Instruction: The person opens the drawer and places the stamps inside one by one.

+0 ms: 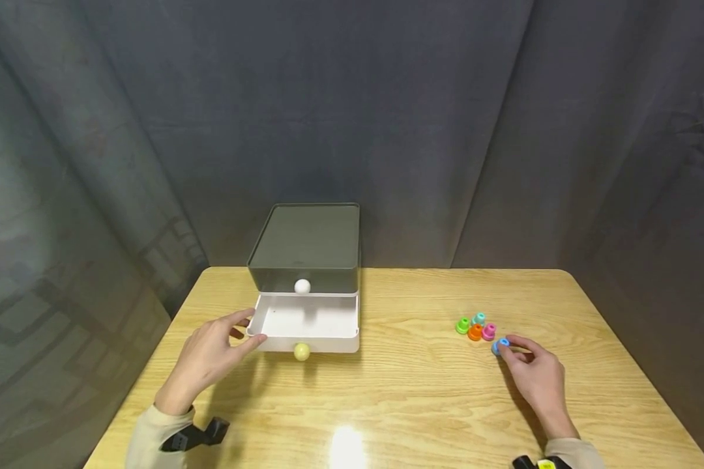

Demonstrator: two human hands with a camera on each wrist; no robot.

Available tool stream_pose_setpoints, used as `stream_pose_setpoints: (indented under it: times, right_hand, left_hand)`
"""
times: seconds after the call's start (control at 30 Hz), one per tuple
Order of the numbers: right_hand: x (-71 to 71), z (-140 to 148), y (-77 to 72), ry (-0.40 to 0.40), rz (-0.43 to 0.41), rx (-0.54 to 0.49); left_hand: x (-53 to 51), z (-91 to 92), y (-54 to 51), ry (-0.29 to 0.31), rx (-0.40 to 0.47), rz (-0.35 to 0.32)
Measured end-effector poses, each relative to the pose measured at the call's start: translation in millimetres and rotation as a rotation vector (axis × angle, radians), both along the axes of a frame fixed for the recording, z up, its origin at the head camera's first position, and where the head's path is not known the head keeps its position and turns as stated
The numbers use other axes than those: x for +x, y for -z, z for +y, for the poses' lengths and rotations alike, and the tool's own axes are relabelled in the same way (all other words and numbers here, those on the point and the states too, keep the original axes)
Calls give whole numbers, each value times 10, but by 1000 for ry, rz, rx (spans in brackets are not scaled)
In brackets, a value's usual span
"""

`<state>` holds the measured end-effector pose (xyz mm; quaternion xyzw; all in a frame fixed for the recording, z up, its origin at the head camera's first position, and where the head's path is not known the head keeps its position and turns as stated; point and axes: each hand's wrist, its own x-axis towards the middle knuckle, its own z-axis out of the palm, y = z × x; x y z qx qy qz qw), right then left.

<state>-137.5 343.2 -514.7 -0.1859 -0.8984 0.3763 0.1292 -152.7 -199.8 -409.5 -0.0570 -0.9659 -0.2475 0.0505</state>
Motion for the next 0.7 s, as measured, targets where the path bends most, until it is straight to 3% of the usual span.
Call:
stream_pose_setpoints:
  times: [0.7]
  right_hand:
    - [-7,-49,-293,-48,70,9]
  left_hand:
    - [-3,-29,-10,-4,-17,-21]
